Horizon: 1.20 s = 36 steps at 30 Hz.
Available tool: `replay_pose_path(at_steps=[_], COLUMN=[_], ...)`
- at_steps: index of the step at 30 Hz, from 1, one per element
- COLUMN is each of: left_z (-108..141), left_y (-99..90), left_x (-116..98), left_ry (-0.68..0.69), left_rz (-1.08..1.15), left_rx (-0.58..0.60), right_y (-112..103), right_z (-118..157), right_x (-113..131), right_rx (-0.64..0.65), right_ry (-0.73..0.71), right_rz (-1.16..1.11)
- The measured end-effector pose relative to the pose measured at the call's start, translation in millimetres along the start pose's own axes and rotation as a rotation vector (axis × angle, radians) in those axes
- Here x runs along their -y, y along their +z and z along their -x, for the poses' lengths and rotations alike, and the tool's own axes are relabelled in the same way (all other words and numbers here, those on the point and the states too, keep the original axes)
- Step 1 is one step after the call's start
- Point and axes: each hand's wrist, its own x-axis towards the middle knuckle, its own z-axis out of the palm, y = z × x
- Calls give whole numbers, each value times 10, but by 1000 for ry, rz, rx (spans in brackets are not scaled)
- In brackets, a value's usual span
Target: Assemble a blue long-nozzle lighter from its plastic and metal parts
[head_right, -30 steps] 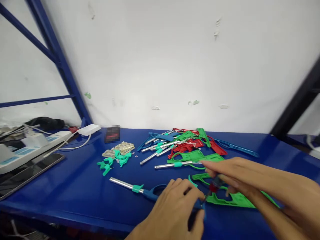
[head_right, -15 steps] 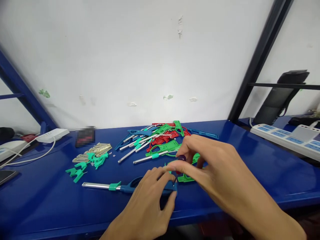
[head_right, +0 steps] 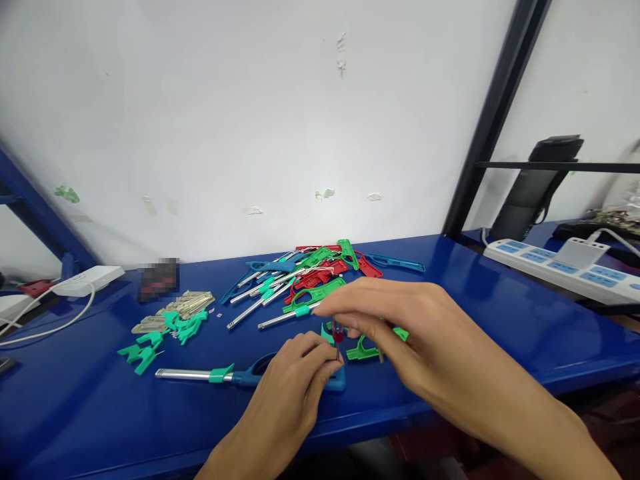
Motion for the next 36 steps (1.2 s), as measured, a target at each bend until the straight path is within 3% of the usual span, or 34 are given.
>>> replay_pose_path(at_steps=[10, 19, 24, 28, 36], left_z=[17, -2, 27, 34, 11], left_y=[-25, -33, 8, -14, -49], left_x=[-18, -18, -2, -16, -34], left_ry=[-13, -12, 10, 32, 18], left_rz=[2, -22, -6, -45, -54], left_rx=[-1, 21, -35, -1, 4], right_y=[138, 17, 68, 112, -4], right_z=[-85, -14, -48, -66, 23], right_x=[-14, -31, -15, -19, -58], right_rx=[-97, -24, -77, -83, 48], right_ry=[88, 5, 69, 81, 30], right_rz=[134, -48, 26, 98, -55])
